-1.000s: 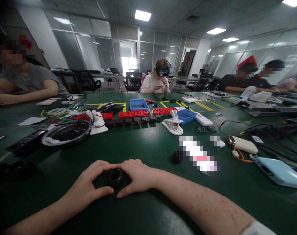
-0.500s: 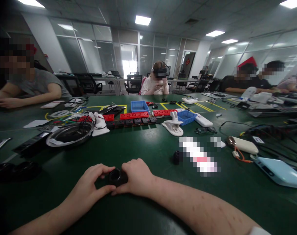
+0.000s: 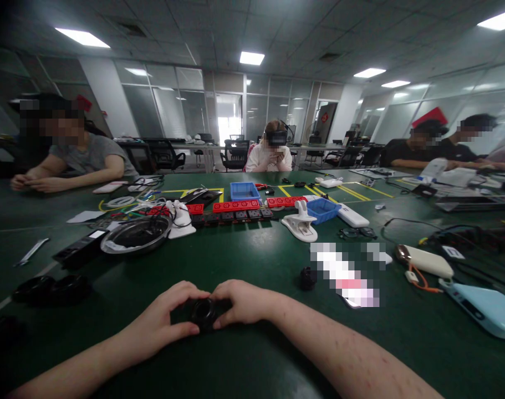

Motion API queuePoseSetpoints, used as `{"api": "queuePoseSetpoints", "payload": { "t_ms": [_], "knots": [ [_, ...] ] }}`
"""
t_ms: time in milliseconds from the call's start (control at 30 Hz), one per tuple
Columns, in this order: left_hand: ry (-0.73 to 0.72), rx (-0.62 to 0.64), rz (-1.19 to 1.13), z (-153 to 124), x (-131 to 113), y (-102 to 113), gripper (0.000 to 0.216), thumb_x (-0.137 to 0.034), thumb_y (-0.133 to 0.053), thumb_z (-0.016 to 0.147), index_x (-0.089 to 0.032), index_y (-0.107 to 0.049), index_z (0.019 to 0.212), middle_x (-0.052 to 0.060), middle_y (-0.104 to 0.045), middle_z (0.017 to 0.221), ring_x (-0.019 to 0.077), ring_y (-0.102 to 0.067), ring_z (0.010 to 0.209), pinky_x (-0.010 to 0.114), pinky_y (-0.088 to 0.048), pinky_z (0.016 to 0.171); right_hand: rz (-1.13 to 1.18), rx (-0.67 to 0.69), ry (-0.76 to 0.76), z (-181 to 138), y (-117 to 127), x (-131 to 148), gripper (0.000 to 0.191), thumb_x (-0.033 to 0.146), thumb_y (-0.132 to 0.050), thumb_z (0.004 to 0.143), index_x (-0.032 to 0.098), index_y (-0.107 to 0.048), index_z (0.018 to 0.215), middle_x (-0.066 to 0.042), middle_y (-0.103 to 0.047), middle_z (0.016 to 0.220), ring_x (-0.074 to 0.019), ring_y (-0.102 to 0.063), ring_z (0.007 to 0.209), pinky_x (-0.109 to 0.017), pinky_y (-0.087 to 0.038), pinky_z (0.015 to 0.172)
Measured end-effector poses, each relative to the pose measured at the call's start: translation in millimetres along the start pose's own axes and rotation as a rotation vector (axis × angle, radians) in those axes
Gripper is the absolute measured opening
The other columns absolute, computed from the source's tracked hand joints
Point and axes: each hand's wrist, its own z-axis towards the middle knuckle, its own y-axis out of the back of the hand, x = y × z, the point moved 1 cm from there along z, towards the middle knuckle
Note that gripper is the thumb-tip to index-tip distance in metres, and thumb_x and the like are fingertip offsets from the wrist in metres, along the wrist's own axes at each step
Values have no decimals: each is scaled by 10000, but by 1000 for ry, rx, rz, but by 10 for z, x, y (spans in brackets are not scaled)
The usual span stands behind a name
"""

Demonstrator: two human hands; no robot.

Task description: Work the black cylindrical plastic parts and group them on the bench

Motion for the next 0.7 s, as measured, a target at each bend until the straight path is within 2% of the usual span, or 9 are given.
{"api": "queuePoseSetpoints", "payload": {
  "t_ms": [67,167,300,400,467,533,600,700],
  "knots": [
    [41,-21,-6,10,-7,-38,333,-206,-662,666,-240,-572,985,8,-542,918,197,-514,872,307,-407,760,-6,-18,-67,8,-15,-4,239,262,-723,632,155,-608,813,40,-518,717,-109,-493,676,-186,-372,572],
    [104,-93,10,22,6,-104,295,-223,-675,624,-213,-580,903,5,-554,877,204,-521,827,302,-411,712,-132,-92,-194,18,-102,42,338,416,-734,581,162,-588,749,45,-510,653,-108,-476,596,-189,-327,493],
    [146,-235,72,28,45,-160,273,-234,-660,615,-200,-583,875,17,-566,854,218,-522,810,309,-409,693,-455,-251,-293,50,-249,137,500,632,-613,586,148,-584,707,-26,-565,668,-176,-513,631,-281,-372,584],
    [113,-282,80,27,69,-173,319,-243,-643,647,-210,-576,958,30,-566,893,222,-516,833,307,-406,695,-520,-321,-298,58,-279,148,588,677,-591,564,134,-587,789,-70,-587,753,-224,-530,714,-350,-391,671],
    [81,-258,72,26,69,-166,359,-255,-632,677,-222,-563,1028,30,-556,893,217,-512,833,301,-406,692,-432,-316,-216,45,-238,116,608,634,-636,556,139,-575,903,-73,-583,843,-228,-527,781,-350,-397,705],
    [59,-202,67,23,56,-149,361,-262,-616,706,-237,-560,1062,23,-543,873,207,-511,821,291,-406,684,-273,-239,-106,24,-164,63,546,525,-687,587,158,-566,974,-48,-573,883,-206,-522,820,-318,-402,723],
    [48,-135,52,19,32,-131,348,-251,-607,720,-250,-566,1065,16,-534,877,198,-513,827,283,-407,693,-89,-118,-34,2,-85,6,395,379,-701,639,162,-589,949,-11,-568,847,-172,-526,807,-275,-403,721],
    [35,-53,0,11,-6,-106,371,-221,-618,707,-259,-564,1072,10,-530,914,189,-510,869,282,-407,744,157,-1,-27,-17,-11,-60,215,226,-679,676,146,-617,865,25,-558,790,-127,-530,753,-224,-404,689]
  ]
}}
